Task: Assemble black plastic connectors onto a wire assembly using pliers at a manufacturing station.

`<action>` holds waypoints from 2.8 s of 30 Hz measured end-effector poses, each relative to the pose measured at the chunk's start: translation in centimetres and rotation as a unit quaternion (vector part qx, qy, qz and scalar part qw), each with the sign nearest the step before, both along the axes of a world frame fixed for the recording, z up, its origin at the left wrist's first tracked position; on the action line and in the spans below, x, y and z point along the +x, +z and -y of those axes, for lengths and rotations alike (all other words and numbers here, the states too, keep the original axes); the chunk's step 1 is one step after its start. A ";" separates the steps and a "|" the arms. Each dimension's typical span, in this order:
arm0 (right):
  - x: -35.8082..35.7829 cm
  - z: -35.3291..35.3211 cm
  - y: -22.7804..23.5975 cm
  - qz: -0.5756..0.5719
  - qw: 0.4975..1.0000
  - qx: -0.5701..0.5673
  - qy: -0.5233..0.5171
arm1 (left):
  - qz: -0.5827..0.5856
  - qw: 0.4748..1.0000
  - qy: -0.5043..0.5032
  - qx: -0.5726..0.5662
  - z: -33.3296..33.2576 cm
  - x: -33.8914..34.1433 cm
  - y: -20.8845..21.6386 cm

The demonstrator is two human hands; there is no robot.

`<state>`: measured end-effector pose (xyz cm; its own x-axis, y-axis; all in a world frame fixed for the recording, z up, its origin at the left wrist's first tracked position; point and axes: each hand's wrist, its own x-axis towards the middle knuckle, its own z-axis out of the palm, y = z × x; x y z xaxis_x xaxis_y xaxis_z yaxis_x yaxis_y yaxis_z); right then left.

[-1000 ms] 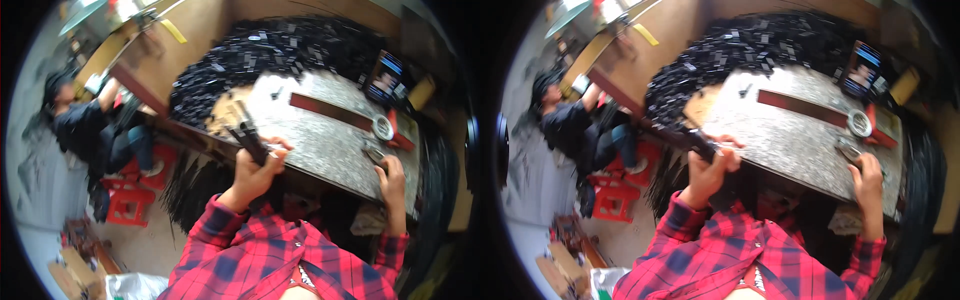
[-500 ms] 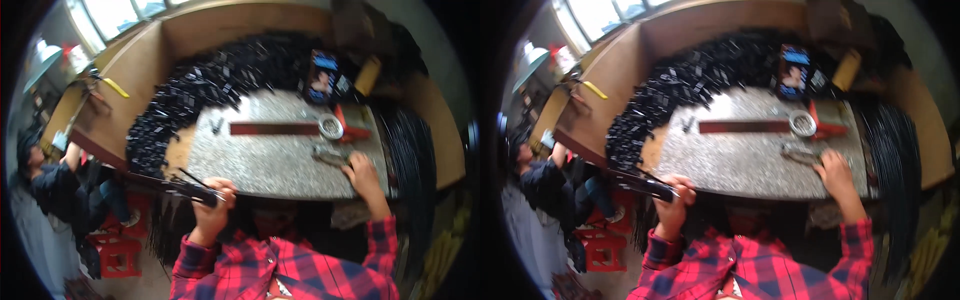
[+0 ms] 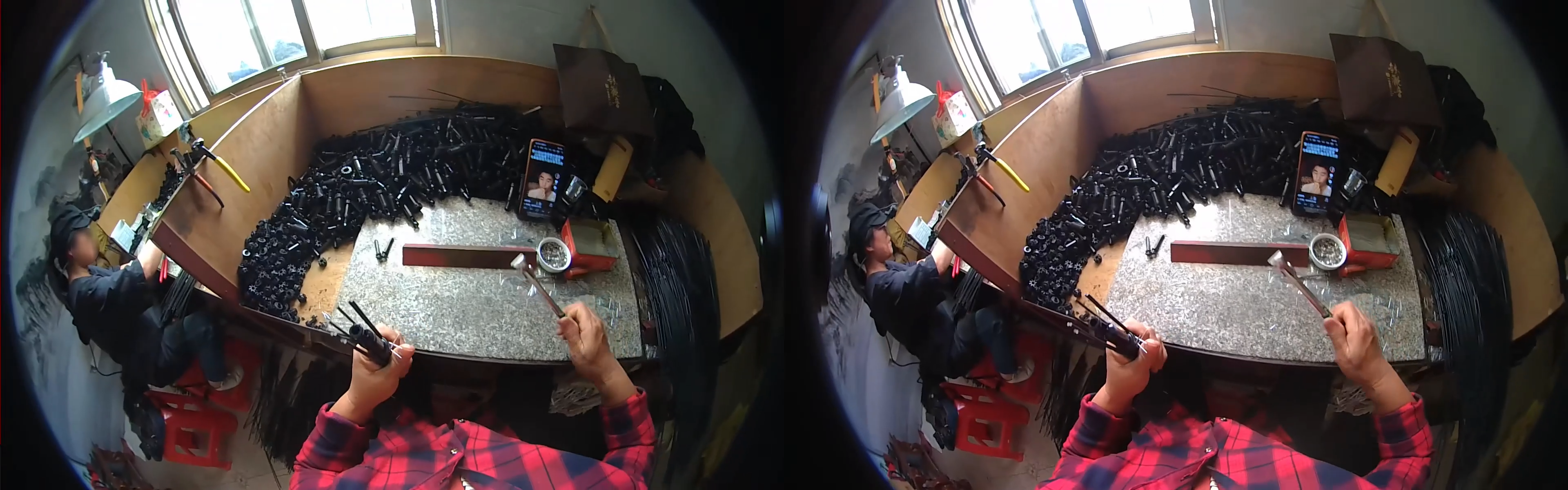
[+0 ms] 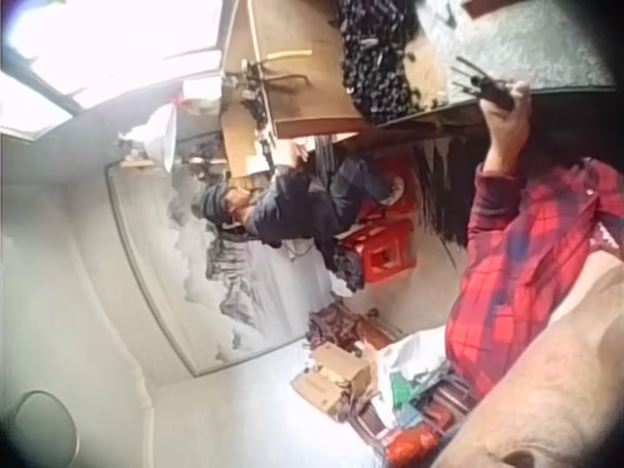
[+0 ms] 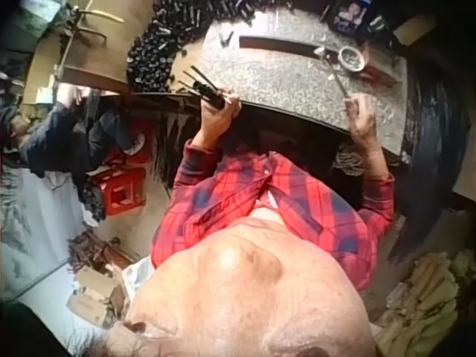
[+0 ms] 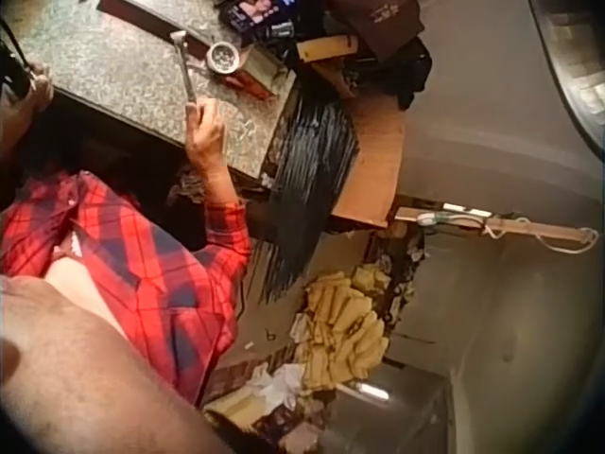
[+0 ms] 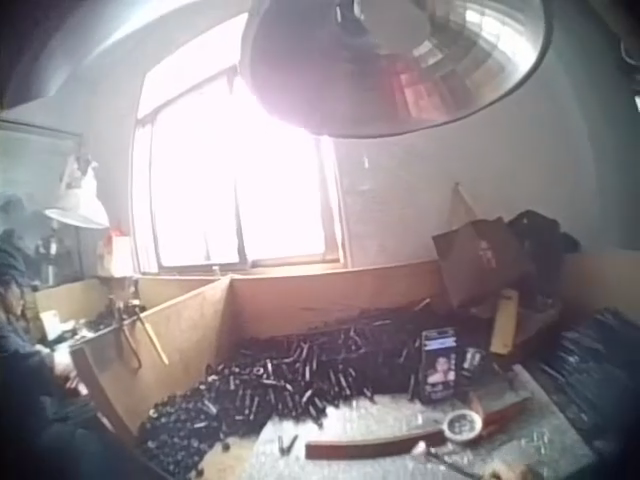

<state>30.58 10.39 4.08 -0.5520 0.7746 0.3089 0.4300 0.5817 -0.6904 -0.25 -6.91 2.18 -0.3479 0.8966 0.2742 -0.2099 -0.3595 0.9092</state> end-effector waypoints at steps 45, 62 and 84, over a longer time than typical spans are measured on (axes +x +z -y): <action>-5.9 4.7 3.3 0.140 0.773 -0.487 0.382 | -0.099 0.990 -0.058 -0.084 -0.3 1.4 -0.4; -5.3 6.3 4.2 0.155 0.834 -0.408 0.338 | -0.139 0.988 -0.037 -0.058 0.2 0.8 0.0; -6.8 6.8 3.9 0.141 0.719 -0.605 0.310 | -0.121 0.991 -0.008 -0.061 0.4 0.6 0.0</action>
